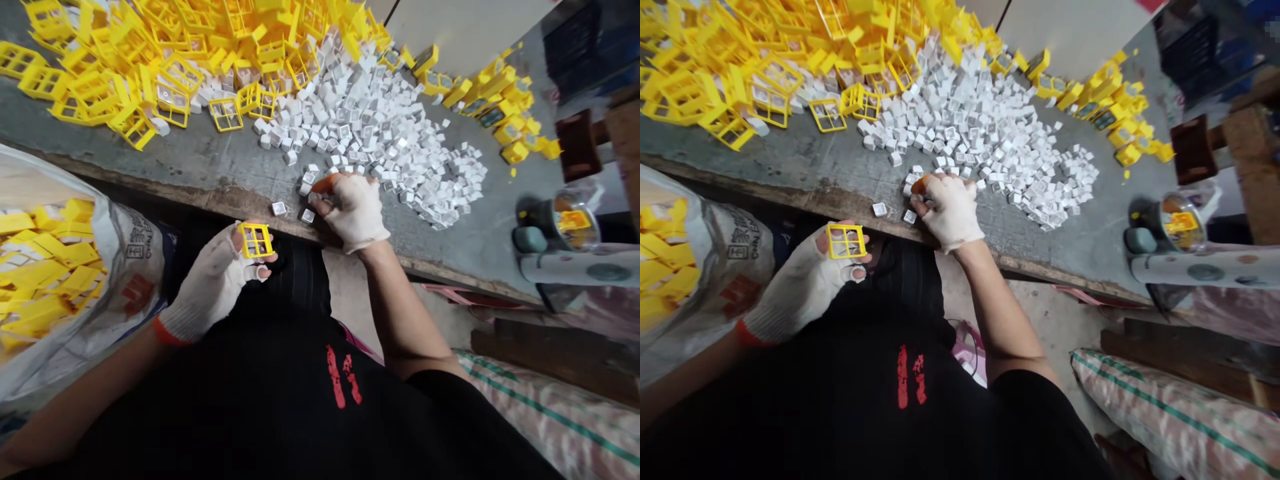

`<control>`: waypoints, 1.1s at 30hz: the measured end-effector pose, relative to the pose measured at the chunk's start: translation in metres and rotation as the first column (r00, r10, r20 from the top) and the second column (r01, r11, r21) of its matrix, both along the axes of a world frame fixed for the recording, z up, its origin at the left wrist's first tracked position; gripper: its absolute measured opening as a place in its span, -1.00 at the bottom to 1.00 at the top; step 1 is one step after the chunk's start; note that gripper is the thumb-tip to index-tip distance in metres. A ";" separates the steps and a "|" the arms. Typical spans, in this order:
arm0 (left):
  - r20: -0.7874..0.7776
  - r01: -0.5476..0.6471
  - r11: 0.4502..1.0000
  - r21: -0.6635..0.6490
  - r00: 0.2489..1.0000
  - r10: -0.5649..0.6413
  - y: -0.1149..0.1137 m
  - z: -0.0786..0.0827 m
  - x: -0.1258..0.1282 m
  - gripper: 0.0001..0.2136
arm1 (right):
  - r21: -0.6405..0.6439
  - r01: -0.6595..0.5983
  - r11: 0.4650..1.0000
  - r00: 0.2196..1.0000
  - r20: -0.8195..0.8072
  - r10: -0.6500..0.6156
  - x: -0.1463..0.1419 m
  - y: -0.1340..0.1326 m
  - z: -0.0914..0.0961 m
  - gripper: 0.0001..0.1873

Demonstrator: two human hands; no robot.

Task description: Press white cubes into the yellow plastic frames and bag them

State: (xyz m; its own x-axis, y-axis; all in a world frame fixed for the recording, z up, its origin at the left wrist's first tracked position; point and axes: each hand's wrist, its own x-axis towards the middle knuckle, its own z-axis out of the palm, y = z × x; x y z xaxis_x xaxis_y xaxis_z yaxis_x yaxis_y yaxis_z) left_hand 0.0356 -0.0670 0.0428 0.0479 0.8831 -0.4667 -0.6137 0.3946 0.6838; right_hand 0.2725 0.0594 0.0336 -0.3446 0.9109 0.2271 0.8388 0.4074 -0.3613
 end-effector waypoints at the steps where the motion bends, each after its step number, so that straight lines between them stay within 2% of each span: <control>1: 0.002 0.010 1.000 0.006 1.000 -0.010 0.000 -0.001 0.001 -0.51 | 0.000 -0.027 1.000 0.989 -0.146 0.026 0.003 -0.007 0.000 -0.76; 2: 0.003 0.022 1.000 0.011 1.000 -0.022 0.000 -0.001 0.002 -0.53 | 0.005 -0.059 0.998 0.951 -0.302 0.058 0.005 -0.015 0.000 -0.71; 5: 0.028 0.066 0.998 0.015 0.997 -0.066 0.000 0.001 0.007 -0.54 | 0.038 -0.132 0.990 0.744 -0.656 0.124 0.002 -0.044 -0.002 -0.63; 7: 0.060 0.094 0.996 0.012 0.994 -0.094 -0.001 0.003 0.011 -0.56 | 0.059 -0.135 0.989 0.653 -0.745 0.134 -0.004 -0.061 -0.003 -0.65; 10: 0.107 0.131 0.991 0.040 0.985 -0.134 -0.003 0.004 0.016 -0.61 | 0.100 -0.131 0.986 0.619 -0.769 0.160 -0.013 -0.079 -0.005 -0.73; 14: 0.142 0.181 0.979 0.095 0.971 -0.193 -0.010 0.002 0.021 -0.66 | 0.187 -0.165 0.968 0.659 -0.710 0.249 -0.015 -0.091 -0.003 -0.87; 17: 0.148 0.210 0.973 0.101 0.963 -0.223 -0.014 0.001 0.023 -0.65 | 0.224 -0.202 0.954 0.763 -0.574 0.296 -0.013 -0.095 0.003 -0.83; 21: 0.154 0.229 0.969 0.097 0.958 -0.242 -0.017 -0.001 0.022 -0.59 | 0.145 -0.246 0.958 0.900 -0.333 0.281 -0.007 -0.097 0.010 -0.64; 24: 0.159 0.225 0.972 0.068 0.959 -0.233 -0.017 -0.004 0.020 -0.58 | 0.074 -0.357 0.931 0.907 -0.213 0.364 -0.002 -0.094 0.014 -0.61; 26: 0.163 0.192 0.980 0.042 0.967 -0.197 -0.017 -0.005 0.017 -0.61 | 0.055 -0.420 0.906 0.887 -0.187 0.423 0.001 -0.085 0.016 -0.60; 27: 0.160 0.169 0.985 0.035 0.972 -0.173 -0.017 -0.006 0.015 -0.62 | 0.061 -0.412 0.909 0.889 -0.191 0.416 0.001 -0.078 0.017 -0.60; 30: 0.122 0.084 0.996 0.041 0.989 -0.088 -0.017 -0.007 0.009 -0.59 | 0.077 -0.267 0.961 0.953 -0.124 0.275 -0.005 -0.046 0.015 -0.62; 33: 0.056 -0.003 0.998 0.064 0.998 0.000 -0.017 -0.009 0.001 -0.56 | 0.003 -0.225 0.974 0.970 0.094 0.224 -0.021 -0.013 0.008 -0.68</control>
